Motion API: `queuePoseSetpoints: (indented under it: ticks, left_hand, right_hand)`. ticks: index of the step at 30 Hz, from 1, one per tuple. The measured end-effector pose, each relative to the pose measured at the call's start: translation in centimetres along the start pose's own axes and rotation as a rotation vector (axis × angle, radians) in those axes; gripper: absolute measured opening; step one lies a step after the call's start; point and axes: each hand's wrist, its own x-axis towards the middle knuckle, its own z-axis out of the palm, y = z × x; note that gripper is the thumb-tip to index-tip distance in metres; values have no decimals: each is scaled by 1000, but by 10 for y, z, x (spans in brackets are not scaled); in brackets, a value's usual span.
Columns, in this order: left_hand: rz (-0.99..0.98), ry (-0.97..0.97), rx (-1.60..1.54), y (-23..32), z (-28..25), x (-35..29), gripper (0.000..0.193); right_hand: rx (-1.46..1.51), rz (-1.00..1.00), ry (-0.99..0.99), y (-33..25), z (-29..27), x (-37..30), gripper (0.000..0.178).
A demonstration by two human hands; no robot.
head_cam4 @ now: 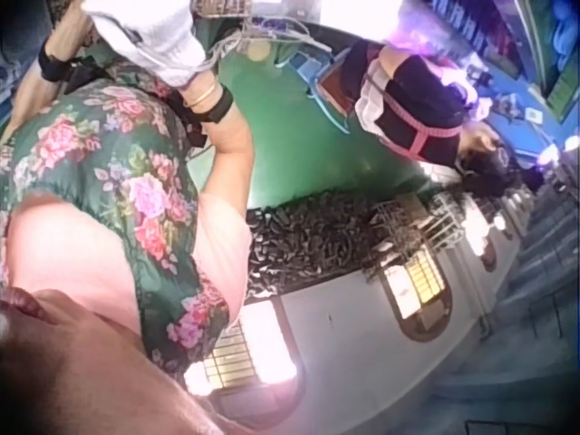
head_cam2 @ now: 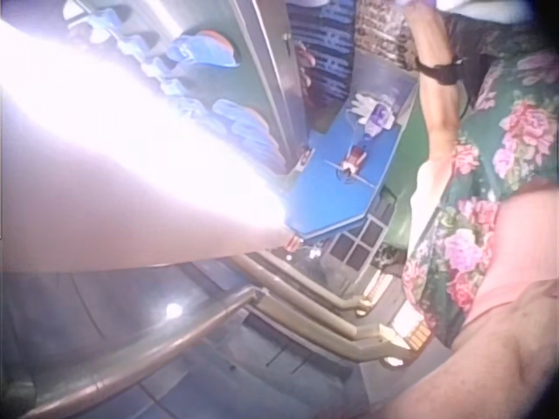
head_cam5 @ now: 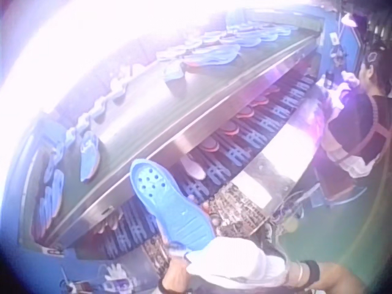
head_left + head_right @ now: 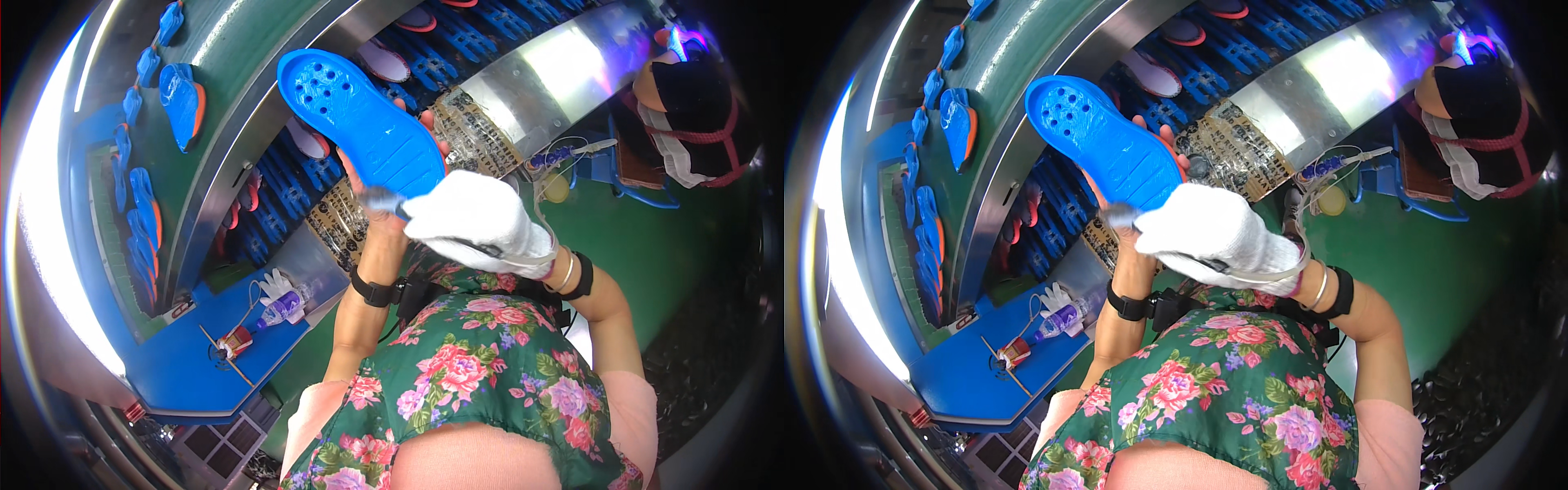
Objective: Applying adhesive to the bottom of shoe soles using a brush.
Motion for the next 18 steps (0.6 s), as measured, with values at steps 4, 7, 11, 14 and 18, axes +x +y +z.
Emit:
queuePoseSetpoints:
  ticks: [4, 7, 11, 14, 18]
  left_hand:
    - [-11, 52, -50, 0, 11, -4, 100]
    - [-37, 55, -77, 3, 10, -2, 99]
    - [-74, -57, 124, 17, -8, -5, 107]
    - [-116, 43, 149, 16, -9, -13, 114]
    - [-216, -4, 130, 24, -17, -10, 115]
  right_hand:
    - [128, 164, 77, 11, -9, 1, 18]
    - [-91, 15, 23, 8, -10, 3, 23]
    - [181, 99, -107, -2, -9, -8, 21]
    - [208, 322, 61, 7, -7, -10, 12]
    - [35, 11, -145, -6, -5, -20, 28]
